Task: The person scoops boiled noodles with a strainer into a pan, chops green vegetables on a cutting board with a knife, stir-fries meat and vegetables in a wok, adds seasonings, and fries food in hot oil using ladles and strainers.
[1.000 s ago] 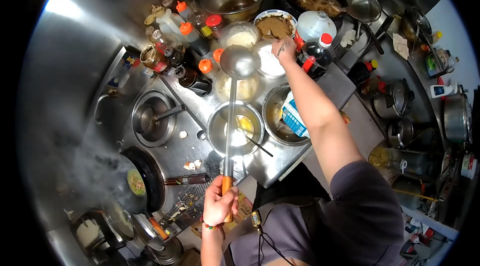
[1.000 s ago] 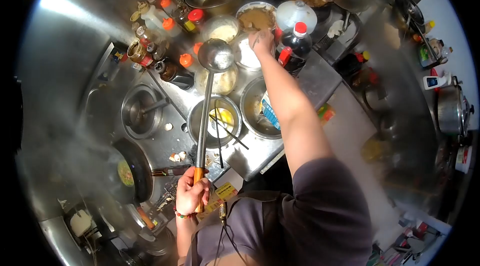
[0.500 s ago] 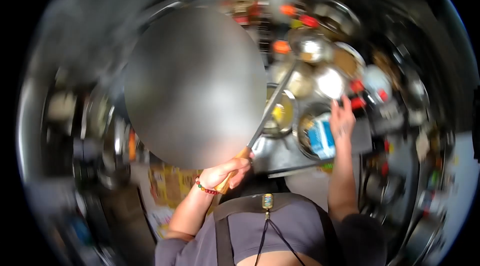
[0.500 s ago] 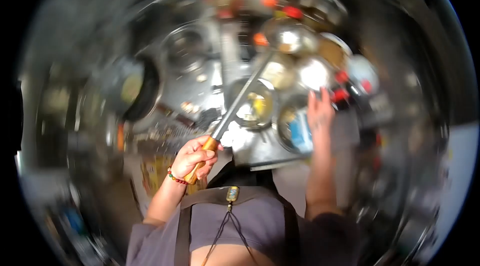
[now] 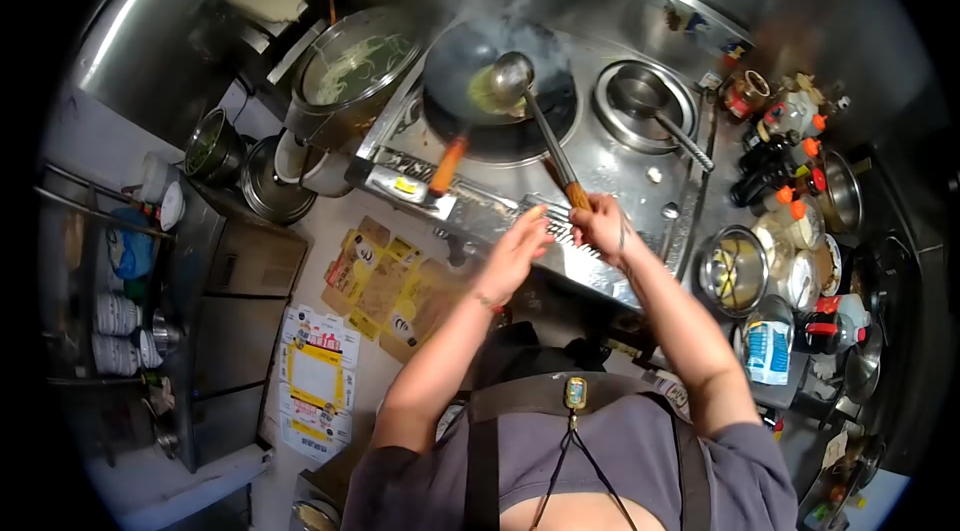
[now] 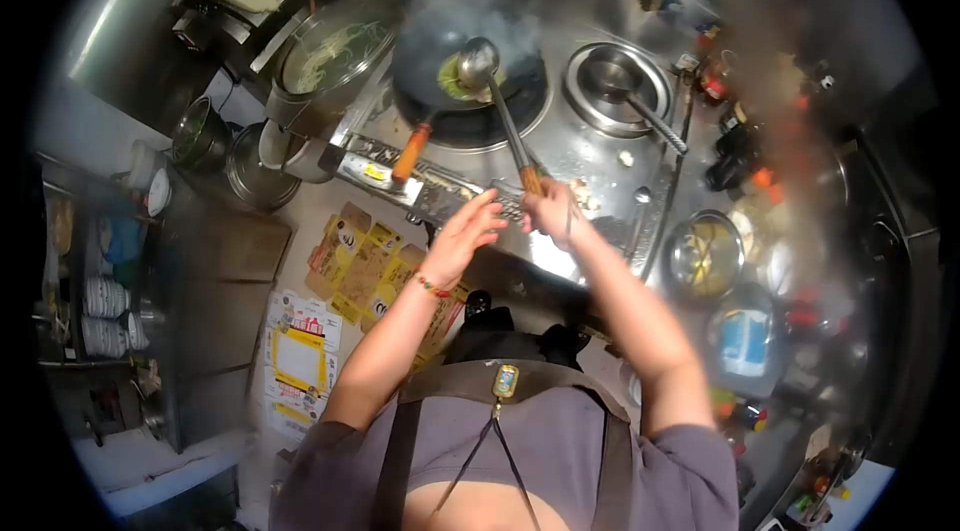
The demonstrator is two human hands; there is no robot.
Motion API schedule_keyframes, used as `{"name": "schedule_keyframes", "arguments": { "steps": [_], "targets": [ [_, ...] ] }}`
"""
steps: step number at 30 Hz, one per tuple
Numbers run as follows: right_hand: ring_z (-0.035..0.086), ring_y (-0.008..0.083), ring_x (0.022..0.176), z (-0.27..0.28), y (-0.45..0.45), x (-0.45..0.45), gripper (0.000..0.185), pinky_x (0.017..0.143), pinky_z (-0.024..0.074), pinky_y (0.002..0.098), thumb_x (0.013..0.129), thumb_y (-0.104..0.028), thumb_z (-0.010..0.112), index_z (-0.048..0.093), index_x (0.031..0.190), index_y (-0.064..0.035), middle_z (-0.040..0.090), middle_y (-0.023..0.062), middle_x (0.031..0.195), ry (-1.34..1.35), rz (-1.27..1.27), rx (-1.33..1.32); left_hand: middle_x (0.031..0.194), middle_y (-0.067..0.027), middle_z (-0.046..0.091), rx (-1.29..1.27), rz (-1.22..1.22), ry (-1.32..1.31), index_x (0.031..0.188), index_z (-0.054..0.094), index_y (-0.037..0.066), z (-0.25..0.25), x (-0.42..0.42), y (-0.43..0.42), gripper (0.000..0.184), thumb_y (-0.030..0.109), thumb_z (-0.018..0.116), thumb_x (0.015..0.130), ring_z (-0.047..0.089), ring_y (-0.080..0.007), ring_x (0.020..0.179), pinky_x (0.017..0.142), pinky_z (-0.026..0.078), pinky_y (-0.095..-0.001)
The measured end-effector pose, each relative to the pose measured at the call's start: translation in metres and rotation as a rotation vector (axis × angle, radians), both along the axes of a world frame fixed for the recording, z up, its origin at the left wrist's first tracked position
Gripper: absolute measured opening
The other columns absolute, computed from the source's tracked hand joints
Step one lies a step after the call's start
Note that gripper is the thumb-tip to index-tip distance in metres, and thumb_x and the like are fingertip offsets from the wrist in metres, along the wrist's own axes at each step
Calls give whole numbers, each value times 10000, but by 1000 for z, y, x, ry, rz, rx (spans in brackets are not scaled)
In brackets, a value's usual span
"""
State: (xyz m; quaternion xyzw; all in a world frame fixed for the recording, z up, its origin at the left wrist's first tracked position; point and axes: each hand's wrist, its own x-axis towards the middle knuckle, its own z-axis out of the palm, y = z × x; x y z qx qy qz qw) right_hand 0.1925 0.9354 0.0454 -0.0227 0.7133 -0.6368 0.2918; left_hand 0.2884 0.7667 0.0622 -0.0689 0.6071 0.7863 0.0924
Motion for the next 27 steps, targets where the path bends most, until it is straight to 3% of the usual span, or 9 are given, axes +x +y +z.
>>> {"name": "schedule_keyframes", "arguments": {
  "steps": [3,5,7,11,15,17,20,25,27],
  "targets": [
    [597,293,569,-4,-43,-42,223,542,482,366,681,-89,576,513,843,52,588,211,673,277,54,506,1158,-100,541,53,126,-100,1301,387,73,-23,38,-97,403,244,437,940,566,-170,999,841,452,-278],
    [607,370,667,-43,-61,-58,250,606,483,410,686,-65,553,517,902,56,584,265,711,813,21,773,1108,-99,568,16,280,-225,1266,418,70,-36,74,-155,373,232,458,931,578,-160,960,809,463,-271],
    [584,423,751,-38,-74,-49,268,651,468,449,693,-56,537,523,943,38,591,279,769,691,9,791,1066,-96,584,-52,417,-350,1226,446,68,-84,111,-202,349,231,483,920,586,-158,924,781,472,-271],
    [581,418,841,11,-48,-13,315,725,465,449,746,-21,488,538,1057,-21,592,275,849,612,146,867,1012,-102,594,94,492,-492,1162,488,59,-98,150,-237,296,217,498,911,592,-153,862,742,474,-262],
    [596,386,883,5,-31,-25,372,781,482,403,751,-44,511,551,1120,-28,602,259,923,638,-101,692,988,-108,596,139,546,-530,1113,504,49,-124,154,-240,264,214,502,908,595,-168,862,745,480,-277],
    [605,383,847,-16,-61,-28,301,747,481,412,750,-50,512,570,1045,-30,605,262,866,632,-229,778,973,-106,595,147,530,-523,1108,508,36,-124,140,-233,271,216,508,905,595,-175,860,749,480,-281],
    [582,430,807,-22,-71,-30,274,729,468,465,764,-60,507,539,1036,-58,593,274,816,647,-50,865,956,-98,595,219,394,-481,1120,498,21,-111,111,-222,296,221,513,903,594,-171,840,747,480,-283],
    [572,441,797,37,-60,17,323,706,461,501,767,-12,481,499,1083,-78,583,280,828,728,72,845,953,-93,600,133,345,-412,1120,500,35,-116,99,-232,292,230,516,904,592,-159,826,731,478,-266],
    [568,438,830,25,-53,1,345,730,464,485,757,-13,491,502,1095,-80,583,283,842,516,122,1020,949,-88,602,85,347,-457,1119,504,47,-115,108,-237,285,234,518,904,588,-149,820,727,473,-253]
  ]
}}
